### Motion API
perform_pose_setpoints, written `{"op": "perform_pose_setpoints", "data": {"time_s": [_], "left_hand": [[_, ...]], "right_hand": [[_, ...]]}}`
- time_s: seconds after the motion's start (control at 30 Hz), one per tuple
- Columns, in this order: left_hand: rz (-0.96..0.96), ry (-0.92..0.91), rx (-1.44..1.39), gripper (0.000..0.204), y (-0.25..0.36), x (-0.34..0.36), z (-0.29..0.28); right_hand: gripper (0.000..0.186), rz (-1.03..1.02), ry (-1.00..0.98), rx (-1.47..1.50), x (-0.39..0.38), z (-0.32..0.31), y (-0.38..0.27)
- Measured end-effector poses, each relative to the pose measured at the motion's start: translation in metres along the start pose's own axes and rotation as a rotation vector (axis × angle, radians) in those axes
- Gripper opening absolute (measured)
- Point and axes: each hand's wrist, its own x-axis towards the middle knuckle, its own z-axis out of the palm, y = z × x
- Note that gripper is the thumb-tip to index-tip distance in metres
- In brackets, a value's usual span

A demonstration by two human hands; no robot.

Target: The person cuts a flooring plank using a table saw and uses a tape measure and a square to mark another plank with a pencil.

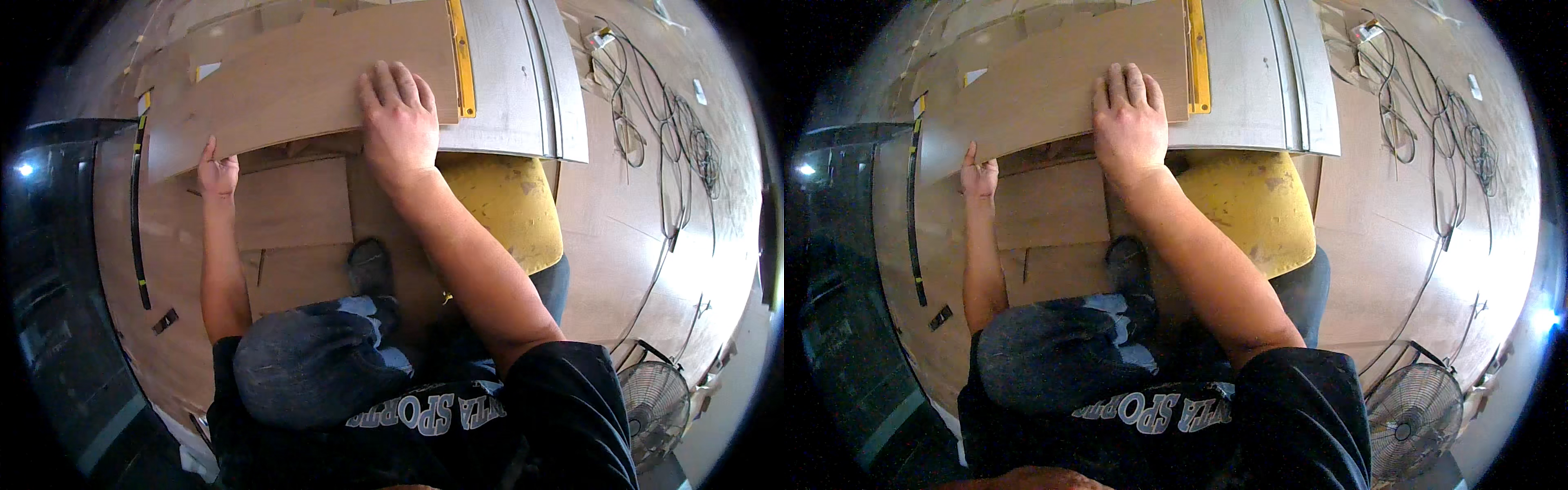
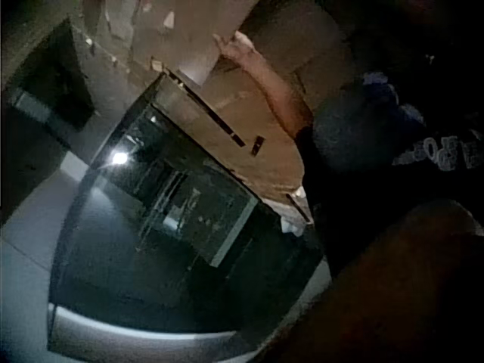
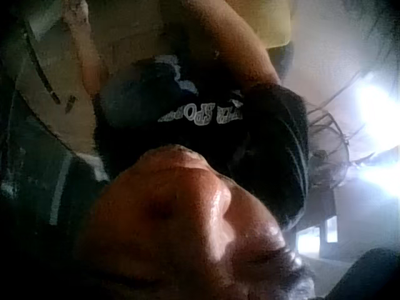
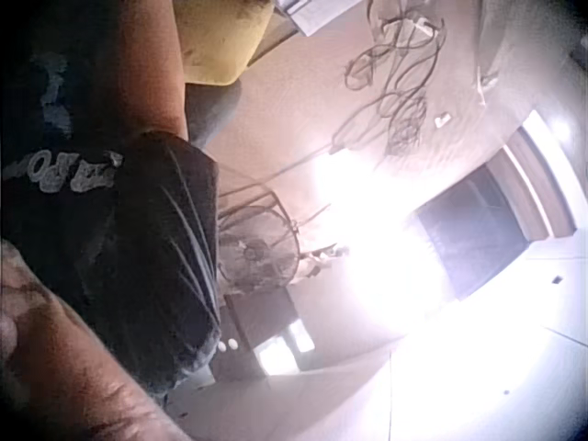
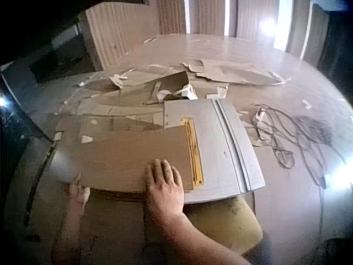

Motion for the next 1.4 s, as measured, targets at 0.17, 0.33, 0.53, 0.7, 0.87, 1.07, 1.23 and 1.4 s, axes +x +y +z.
{"op": "perform_pose_setpoints", "data": {"time_s": [0.17,0.33,0.53,0.7,0.87,1.07,1.23,1.4], "left_hand": [[-0.007,-0.011,0.019,0.019,0.005,-0.009,-0.007],[-0.016,0.02,-0.043,0.023,-0.001,-0.016,-0.01],[0.046,0.115,0.062,0.024,-0.002,-0.031,-0.013],[0.03,0.094,0.087,0.029,-0.005,-0.052,-0.02],[0.121,0.207,0.084,0.032,-0.016,-0.095,-0.039],[0.341,0.297,0.02,0.029,0.02,-0.148,-0.053],[0.465,0.537,-0.008,0.038,0.07,-0.189,-0.055],[0.717,0.671,0.746,0.043,0.105,-0.226,-0.07]], "right_hand": [[0.043,0.013,-0.006,0.015,-0.006,-0.003,-0.006],[0.043,0.007,-0.008,-0.006,-0.014,-0.004,-0.008],[0.04,-0.032,-0.005,-0.046,-0.025,-0.012,-0.013],[0.042,-0.039,-0.067,-0.03,-0.044,-0.029,-0.02],[0.05,-0.144,-0.273,0.217,-0.057,-0.087,-0.01],[0.044,-0.122,0.171,0.17,0.051,-0.137,0.185],[0.051,-0.057,-0.241,0.025,0.227,-0.012,0.297],[0.056,0.361,-0.759,0.623,0.33,0.128,0.495]]}}
